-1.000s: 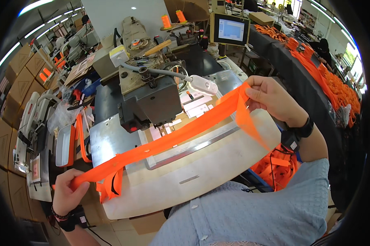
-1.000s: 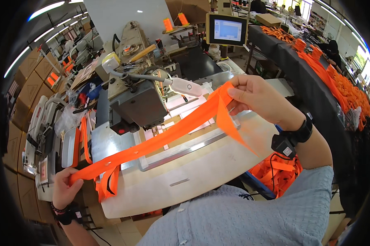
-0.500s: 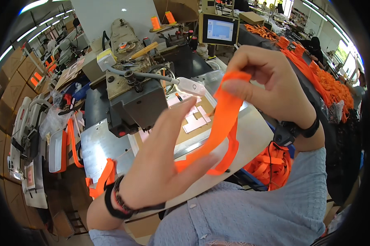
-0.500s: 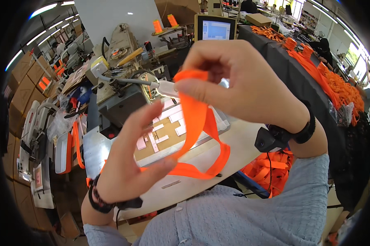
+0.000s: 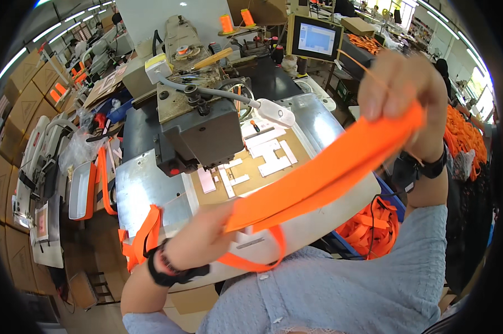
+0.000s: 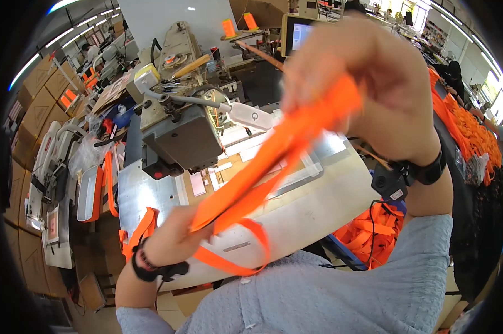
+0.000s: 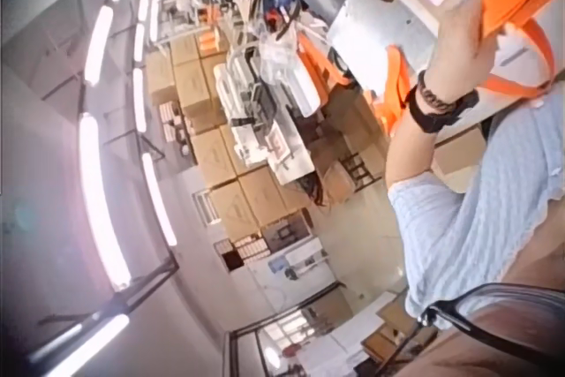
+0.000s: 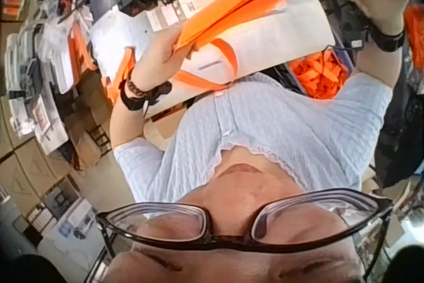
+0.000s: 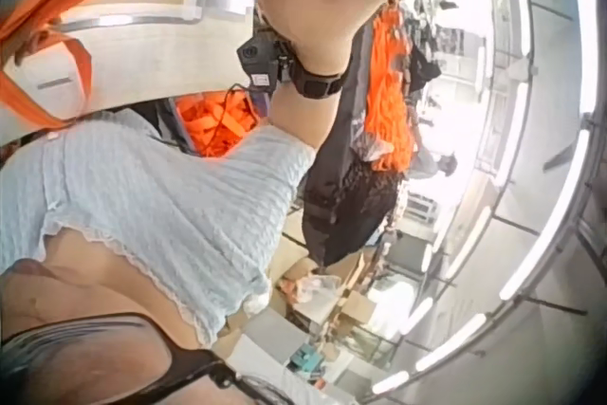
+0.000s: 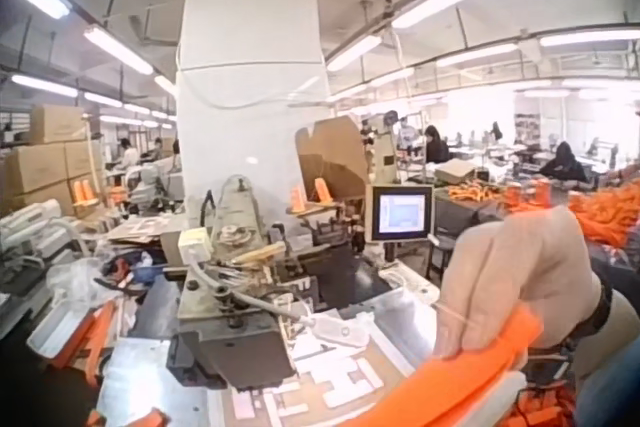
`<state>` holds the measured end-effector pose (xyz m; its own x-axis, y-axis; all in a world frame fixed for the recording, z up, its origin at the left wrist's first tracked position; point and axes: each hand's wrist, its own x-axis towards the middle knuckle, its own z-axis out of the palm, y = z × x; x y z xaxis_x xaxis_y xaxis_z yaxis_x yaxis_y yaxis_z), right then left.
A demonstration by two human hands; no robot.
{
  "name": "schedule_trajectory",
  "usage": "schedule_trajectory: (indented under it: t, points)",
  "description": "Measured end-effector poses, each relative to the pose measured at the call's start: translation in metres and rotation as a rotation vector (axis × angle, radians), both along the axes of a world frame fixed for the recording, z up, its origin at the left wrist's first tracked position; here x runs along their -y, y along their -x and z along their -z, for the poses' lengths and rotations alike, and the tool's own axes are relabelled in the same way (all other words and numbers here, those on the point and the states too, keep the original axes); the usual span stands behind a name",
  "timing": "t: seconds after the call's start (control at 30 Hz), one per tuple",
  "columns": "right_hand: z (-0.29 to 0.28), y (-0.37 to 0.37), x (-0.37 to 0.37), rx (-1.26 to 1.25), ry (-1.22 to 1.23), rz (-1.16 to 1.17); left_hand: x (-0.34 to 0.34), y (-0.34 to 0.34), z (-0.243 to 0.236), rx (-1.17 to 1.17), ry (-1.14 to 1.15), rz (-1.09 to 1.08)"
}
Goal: Sewing industrial orange straps using an automated pattern-sewing machine.
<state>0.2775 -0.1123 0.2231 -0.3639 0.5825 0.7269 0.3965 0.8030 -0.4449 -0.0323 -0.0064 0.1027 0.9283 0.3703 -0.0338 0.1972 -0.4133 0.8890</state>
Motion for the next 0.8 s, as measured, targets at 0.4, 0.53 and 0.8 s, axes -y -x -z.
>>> schedule_trajectory:
  t: [0.4, 0.53, 0.8]
  points:
    - [0.182, -0.082, 0.005, 0.765, 0.018, 0.299, -0.042, 0.105, -0.009, -0.164, -1.134, -0.599]
    - [0.215, -0.101, -0.004, 0.827, 0.229, 0.376, -0.030, 0.078, -0.018, -0.156, -0.988, -0.470]
    - [0.200, -0.056, -0.028, 0.523, 0.489, 0.482, -0.006, 0.062, 0.050, -0.333, -0.640, 0.095]
